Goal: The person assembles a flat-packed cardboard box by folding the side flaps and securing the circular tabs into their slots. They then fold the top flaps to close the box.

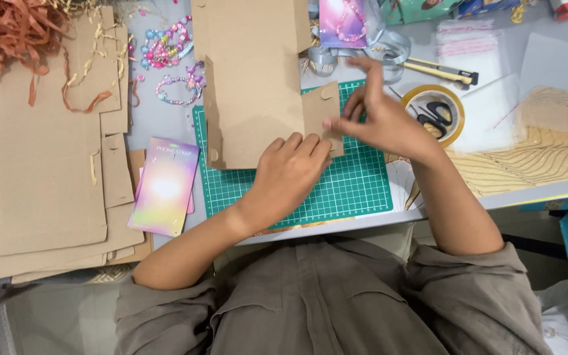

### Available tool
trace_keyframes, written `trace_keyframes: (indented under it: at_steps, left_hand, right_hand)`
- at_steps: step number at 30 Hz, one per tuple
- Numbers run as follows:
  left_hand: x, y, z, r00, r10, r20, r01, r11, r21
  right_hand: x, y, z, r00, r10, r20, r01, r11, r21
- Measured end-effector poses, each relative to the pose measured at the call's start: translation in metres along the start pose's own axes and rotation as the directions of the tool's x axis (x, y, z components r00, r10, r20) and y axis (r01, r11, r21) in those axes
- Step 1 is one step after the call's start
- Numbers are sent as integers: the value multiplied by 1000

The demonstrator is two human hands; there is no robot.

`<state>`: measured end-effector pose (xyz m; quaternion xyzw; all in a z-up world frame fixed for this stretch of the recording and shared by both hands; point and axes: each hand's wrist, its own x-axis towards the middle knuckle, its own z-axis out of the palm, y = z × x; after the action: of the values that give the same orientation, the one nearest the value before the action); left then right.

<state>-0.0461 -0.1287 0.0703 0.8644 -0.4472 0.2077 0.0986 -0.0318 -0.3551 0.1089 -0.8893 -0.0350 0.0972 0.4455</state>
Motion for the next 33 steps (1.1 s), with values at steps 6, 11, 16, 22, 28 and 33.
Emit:
trace_keyframes:
  at_steps: [6, 11, 16, 22, 28, 33]
  left_hand:
    - [1, -10, -17, 997, -78, 24, 82, 961, -265]
    - [1, -10, -29, 986, -166, 6, 160, 937, -309]
    - [2, -13, -39, 981, -193, -2, 181, 926, -331]
    - [6, -24, -41, 950, -287, 125, 311, 825, -472]
    - [-1, -12, -33, 960, -226, 165, 272, 889, -369]
    - [12, -35, -49, 868, -284, 407, 492, 601, -630]
  right_hand:
    - [21, 72, 20, 980, -131, 150, 36, 857, 514]
    - [24, 78, 27, 991, -94, 97, 23, 826, 563]
    - [19, 68, 28, 992, -87, 94, 21, 837, 547]
    - [10, 49, 39, 993, -109, 38, 68, 820, 568]
    - [2, 40, 47, 988, -146, 53, 78, 760, 646]
    - [-3, 31, 51, 988, -127, 86, 34, 727, 686]
